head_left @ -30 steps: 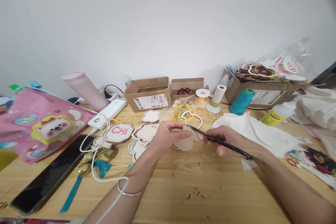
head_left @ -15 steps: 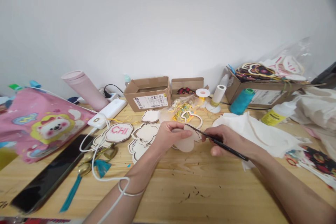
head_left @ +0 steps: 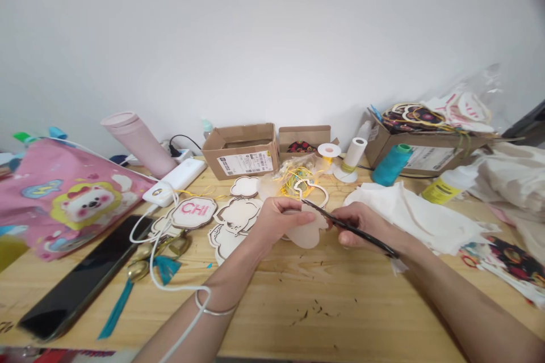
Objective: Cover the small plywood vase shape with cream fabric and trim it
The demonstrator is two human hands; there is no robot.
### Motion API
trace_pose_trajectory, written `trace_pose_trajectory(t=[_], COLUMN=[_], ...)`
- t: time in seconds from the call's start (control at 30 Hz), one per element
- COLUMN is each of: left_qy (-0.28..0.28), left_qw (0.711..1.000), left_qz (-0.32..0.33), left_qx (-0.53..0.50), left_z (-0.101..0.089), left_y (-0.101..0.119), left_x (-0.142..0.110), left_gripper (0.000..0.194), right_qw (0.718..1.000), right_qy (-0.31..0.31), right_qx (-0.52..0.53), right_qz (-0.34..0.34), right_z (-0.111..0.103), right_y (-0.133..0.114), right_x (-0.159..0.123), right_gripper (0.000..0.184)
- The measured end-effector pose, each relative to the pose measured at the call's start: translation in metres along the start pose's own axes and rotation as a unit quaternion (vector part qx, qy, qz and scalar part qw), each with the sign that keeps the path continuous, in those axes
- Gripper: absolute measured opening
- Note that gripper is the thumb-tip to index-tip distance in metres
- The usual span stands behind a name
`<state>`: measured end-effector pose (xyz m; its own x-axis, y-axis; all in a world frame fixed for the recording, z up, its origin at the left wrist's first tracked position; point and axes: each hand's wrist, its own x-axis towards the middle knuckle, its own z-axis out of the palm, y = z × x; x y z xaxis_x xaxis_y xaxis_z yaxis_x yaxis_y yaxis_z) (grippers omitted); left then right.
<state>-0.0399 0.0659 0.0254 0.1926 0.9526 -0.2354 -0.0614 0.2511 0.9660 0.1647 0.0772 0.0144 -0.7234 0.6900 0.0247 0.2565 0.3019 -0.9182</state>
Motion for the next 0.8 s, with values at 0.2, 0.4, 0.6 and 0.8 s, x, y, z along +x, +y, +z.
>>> trace_pose_trajectory(t=[0.2,0.4,0.6,0.8], left_qy=[0.005,0.011,0.014,0.026], left_qw=[1.000,1.000,0.999,0.998], left_qz=[0.001,0.013,0.007,0.022], left_qx=[-0.007,0.000,0.033,0.044], left_z=[0.0018,0.0013,-0.0002,-0.0023], left_y=[0.0004,0.0004,0.0064,0.0044], left_x=[-0.0009,-0.0007,-0.0027,-0.0017], left_gripper=[0.026,0.024,0.025,0.025], right_qw=[1.000,0.999,0.995,0.991], right_qy=[0.013,0.033,0.036,0.069], right_qx=[-0.026,-0.042,-0.083,-0.105], right_qz=[0.010,0.008,0.028,0.039], right_z=[0.0004,0.0020,-0.0009,-0.0067], right_y=[0.0004,-0.0016,-0.0057,-0.0036], right_x=[0.0005,0.0024,0.0010,-0.0001], right_gripper=[0.039,0.034,0.032,0.032])
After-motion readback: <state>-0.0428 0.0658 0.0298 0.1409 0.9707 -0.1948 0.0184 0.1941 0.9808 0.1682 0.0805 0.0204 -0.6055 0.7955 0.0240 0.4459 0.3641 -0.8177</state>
